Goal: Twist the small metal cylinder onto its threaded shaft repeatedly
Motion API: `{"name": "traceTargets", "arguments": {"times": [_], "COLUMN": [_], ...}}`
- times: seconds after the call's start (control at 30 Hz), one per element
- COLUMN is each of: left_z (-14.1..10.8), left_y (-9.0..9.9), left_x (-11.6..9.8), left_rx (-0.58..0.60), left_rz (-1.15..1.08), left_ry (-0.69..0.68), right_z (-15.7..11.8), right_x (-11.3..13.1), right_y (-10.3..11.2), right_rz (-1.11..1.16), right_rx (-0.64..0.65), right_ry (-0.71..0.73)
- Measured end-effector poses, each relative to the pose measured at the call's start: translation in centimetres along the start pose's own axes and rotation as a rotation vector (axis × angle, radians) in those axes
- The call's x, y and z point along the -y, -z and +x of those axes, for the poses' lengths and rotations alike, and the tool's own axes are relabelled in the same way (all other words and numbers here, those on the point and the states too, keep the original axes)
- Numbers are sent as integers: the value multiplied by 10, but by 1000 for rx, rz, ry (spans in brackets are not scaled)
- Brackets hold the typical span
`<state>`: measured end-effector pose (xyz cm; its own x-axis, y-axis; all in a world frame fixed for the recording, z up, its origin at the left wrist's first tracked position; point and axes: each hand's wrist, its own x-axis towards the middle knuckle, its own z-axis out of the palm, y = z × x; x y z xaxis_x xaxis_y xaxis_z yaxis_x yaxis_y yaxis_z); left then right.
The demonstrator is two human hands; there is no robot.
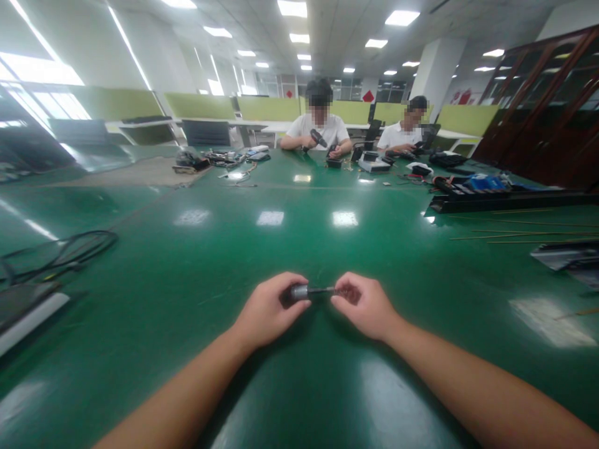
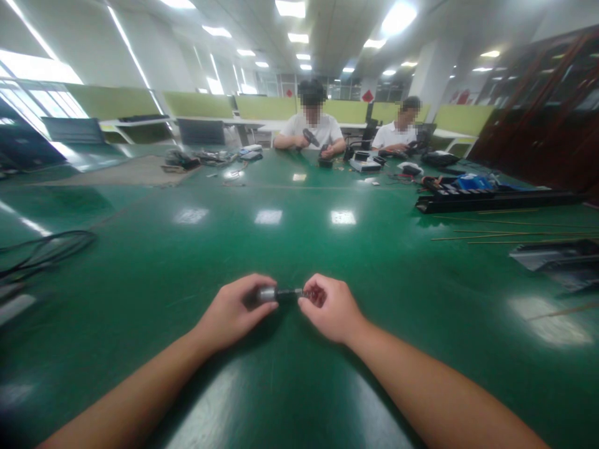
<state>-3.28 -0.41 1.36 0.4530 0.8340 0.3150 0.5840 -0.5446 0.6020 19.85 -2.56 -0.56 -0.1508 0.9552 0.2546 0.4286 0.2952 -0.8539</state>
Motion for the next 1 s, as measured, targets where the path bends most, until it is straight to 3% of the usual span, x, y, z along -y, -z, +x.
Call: {"name": "traceTargets", "arguments": {"times": [0.27,0.37,0.63,0.73,0.87,1.0], "left_z": [0,3,16,19,21,5], "left_y": [1,0,-6,-3,21,68], "left_x": [-2,-1,23,27,20,7], "left_rx": [-20,-81,-402,-473,-510,-468], "left_rz": [-27,-72,-762,-922,-907,-731], "left_ry": [36,133,486,567,549,496], "right_z": [0,0,1,3,3,4], "right_x": [1,0,-4,-5,-4,-4], "right_y": [0,0,-2,-3,-3,-1], "right_rz": [-11,-8,39,46,41,23], "right_rx": [1,1,-4,9,27,49], "right_ry": [2,7,-26,-32,-28,-15]}}
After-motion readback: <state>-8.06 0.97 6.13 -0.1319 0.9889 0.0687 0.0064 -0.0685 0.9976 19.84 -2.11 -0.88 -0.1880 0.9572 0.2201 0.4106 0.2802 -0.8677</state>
